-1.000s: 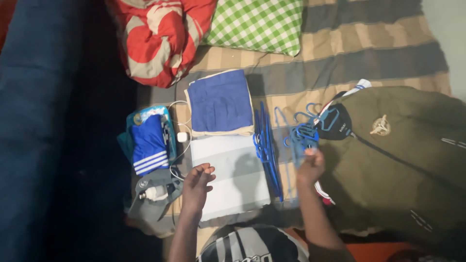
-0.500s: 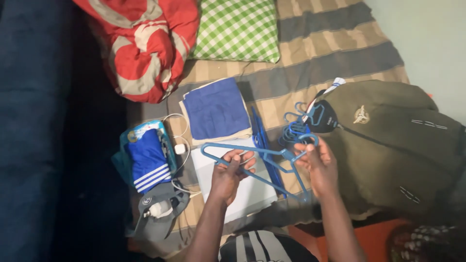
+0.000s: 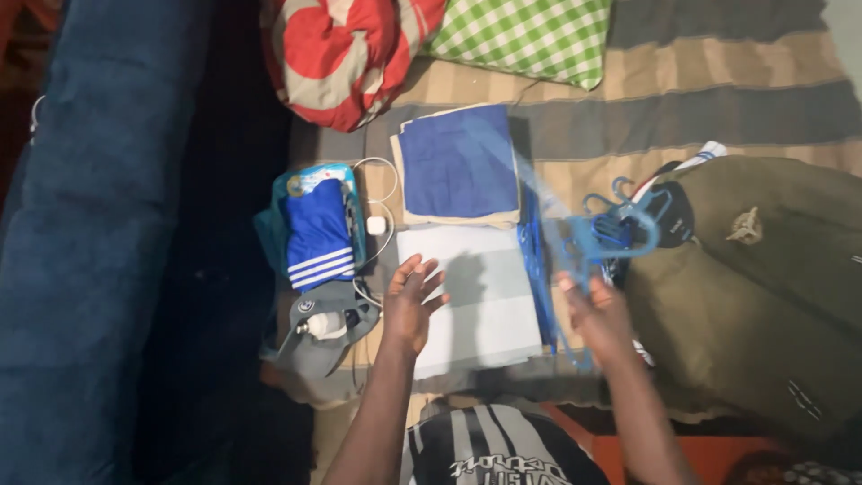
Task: Folding clothes and putting them into a shelf.
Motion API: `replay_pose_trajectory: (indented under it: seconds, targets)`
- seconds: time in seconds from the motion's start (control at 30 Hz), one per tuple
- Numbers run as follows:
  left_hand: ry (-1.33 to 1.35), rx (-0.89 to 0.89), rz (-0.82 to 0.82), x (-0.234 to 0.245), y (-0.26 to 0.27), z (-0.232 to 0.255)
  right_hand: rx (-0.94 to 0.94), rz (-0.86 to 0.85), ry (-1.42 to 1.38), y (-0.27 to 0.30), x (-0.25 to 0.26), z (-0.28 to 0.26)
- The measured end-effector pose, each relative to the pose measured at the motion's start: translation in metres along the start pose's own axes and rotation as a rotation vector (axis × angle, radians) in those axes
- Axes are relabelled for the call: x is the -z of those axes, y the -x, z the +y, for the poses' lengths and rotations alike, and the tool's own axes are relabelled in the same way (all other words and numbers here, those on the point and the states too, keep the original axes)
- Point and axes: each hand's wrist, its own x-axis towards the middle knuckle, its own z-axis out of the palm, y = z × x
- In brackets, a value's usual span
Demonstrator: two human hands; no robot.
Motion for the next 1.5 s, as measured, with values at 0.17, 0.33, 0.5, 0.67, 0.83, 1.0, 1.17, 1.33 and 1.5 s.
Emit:
replay_pose_trajectory:
  seconds: [0.17, 0.33, 0.5, 0.67, 0.83, 1.0, 1.17, 1.33, 1.5]
  targets:
    - [-0.618, -0.007, 0.281, 0.113, -0.050, -0.070, 0.225, 0.207, -0.264, 0.006, 0.006, -0.024]
    - [-0.791, -0.003, 0.284, 0.180, -0.069, -0.134, 0.273, 0.236, -0.302, 0.005, 0.005, 0.000]
    - [-0.849, 0.136, 0.183, 0.165, -0.053, -0.137, 0.181, 0.207, -0.258, 0.007, -0.006, 0.006]
    - [-1.135, 0.009, 0.261, 0.139, -0.047, -0.110, 0.191, 0.179, -0.339, -0.018, -0.004, 0.024]
    - [-1.105, 0.039, 0.277, 0.100, -0.044, -0.090, 0.085, 0.059, -0.393, -0.037, -0.018, 0.006]
    - [-1.323, -0.102, 0.103, 0.142, -0.067, -0.136, -0.056, 0.141, -0.352, -0.063, -0.010, 0.028]
    - [-1.506, -0.519, -0.093, 0.169, -0.095, -0.166, 0.103, 0.172, -0.325, -0.063, -0.020, -0.038]
    - [-1.459, -0.322, 0.071, 0.109, -0.104, -0.080, 0.045, 0.269, -0.176, -0.066, -0.028, -0.046]
    - [-1.192, -0.557, 0.272, 0.076, -0.181, -0.040, -0.053, 0.233, -0.230, -0.072, -0.046, -0.031]
